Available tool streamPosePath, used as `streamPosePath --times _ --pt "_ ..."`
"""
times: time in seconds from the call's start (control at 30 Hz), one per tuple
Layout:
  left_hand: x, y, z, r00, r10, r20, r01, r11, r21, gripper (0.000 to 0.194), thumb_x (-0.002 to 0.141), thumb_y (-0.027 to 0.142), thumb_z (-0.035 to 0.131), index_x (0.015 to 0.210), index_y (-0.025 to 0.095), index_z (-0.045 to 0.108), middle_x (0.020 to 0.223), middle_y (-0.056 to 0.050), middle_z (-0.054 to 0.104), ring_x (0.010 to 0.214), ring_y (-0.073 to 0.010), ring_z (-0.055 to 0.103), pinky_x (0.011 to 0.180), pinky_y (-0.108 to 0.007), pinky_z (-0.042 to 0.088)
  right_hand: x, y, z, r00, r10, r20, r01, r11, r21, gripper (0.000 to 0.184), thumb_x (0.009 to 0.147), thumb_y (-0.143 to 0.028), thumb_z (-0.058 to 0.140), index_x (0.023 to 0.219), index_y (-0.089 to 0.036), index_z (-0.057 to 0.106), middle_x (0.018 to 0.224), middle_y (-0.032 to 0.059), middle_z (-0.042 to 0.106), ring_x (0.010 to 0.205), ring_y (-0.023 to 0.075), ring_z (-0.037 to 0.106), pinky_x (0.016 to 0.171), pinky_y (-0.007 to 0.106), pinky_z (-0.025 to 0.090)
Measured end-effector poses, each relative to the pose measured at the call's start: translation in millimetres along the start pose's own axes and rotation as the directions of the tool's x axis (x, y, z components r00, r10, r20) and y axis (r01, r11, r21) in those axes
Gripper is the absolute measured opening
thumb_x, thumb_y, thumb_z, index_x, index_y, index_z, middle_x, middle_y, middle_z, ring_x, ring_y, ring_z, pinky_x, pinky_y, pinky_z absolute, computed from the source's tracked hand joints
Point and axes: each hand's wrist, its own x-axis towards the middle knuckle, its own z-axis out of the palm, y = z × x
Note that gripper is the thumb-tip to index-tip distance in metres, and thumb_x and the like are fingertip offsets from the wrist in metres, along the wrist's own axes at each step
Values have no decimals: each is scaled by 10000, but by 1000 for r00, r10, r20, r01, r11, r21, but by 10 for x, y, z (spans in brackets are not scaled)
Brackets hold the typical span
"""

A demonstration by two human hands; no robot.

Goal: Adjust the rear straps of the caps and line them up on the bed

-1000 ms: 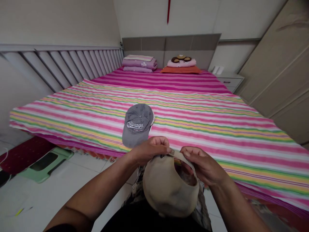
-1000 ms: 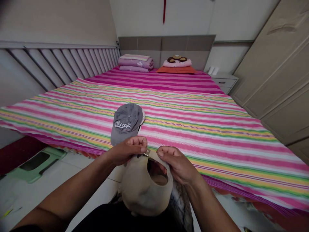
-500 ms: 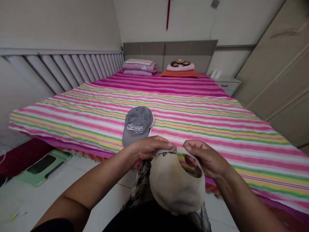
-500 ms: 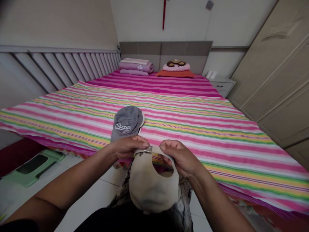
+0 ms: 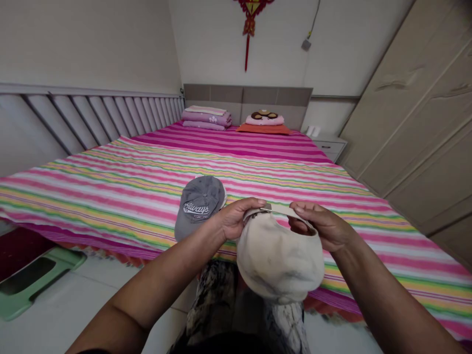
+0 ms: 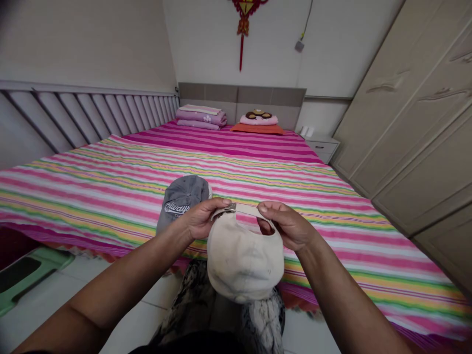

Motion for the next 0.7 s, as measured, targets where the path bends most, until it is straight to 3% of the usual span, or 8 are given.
streamPosePath --times 0.2,0.33,0.5,0.57,0.7 --pt "32 -45 -27 1000 27 16 -26 999 -20 81 548 163 645 570 104 594 486 4 575 422 -85 505 474 -204 389 10 11 54 997 26 -69 -20 996 83 299 696 -303 665 553 -178 434 407 -72 372 344 39 238 331 171 194" --pt "51 -72 -99 997 77 33 -76 997 -17 140 536 144 677 488 118 548 429 29 525 368 -57 447 406 -179 334 53 124 -5 997 47 -60 -42 996 79 315 689 -330 672 537 -164 452 402 -57 404 348 40 282 335 169 207" --pt "57 -154 -170 1000 -24 17 23 999 43 293 533 336 748 544 111 559 472 3 559 404 -82 487 445 -204 361 66 216 -33 996 71 -58 -68 996 53 303 643 -334 713 530 -128 522 381 -53 424 351 22 280 353 148 198" --pt "56 -199 -166 997 -70 43 66 993 96 271 544 297 751 554 100 564 475 -9 567 400 -83 488 450 -210 356 48 214 -10 994 55 -92 -50 997 60 282 601 -304 744 534 -125 537 379 -61 421 356 19 271 354 141 186" --pt "51 -247 -111 999 -35 35 33 998 57 212 543 204 731 526 111 541 451 1 548 378 -80 470 443 -219 341 1 205 -21 995 37 -89 -28 995 98 287 604 -325 746 540 -139 538 366 -73 410 347 22 267 354 144 189"
